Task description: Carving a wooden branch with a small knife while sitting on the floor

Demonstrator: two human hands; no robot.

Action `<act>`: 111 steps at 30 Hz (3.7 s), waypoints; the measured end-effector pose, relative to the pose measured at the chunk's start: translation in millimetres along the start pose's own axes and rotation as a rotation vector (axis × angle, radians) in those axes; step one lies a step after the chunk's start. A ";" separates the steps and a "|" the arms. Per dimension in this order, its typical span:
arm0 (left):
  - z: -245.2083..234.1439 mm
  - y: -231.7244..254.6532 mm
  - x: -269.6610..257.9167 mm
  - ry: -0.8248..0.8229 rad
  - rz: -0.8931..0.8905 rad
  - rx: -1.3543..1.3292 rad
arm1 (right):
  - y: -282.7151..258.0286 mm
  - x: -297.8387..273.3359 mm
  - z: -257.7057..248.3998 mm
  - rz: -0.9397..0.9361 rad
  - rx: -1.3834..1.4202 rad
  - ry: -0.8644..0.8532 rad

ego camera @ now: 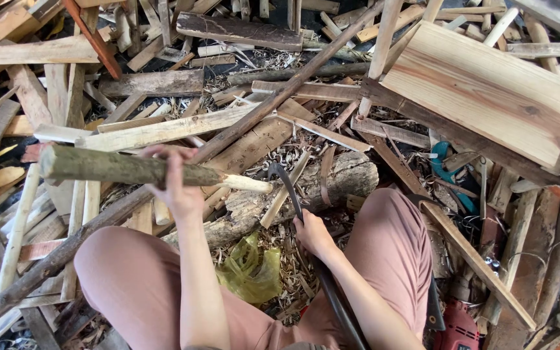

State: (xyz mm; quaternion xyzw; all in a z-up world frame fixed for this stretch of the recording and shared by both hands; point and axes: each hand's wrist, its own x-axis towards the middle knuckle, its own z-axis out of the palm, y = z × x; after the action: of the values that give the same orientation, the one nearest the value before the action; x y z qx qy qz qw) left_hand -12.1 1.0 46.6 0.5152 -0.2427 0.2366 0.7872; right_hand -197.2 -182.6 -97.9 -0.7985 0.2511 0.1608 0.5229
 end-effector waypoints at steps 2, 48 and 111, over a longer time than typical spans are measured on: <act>-4.7 6.7 0.8 0.026 0.037 -0.013 | 42.3 52.6 17.9 0.019 -0.048 0.019; -2.6 17.2 30.8 0.545 -0.115 0.169 | -77.9 -37.1 25.7 -0.039 -0.261 -0.123; -53.8 9.6 48.8 0.612 -0.291 0.223 | 40.6 85.7 61.8 0.072 -0.242 -0.117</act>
State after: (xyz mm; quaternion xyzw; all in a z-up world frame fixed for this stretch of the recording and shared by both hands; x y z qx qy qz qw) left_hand 27.0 60.2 64.9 0.5323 0.1076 0.2903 0.7879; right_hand -149.5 -159.2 -197.8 -0.8356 0.2273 0.2550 0.4303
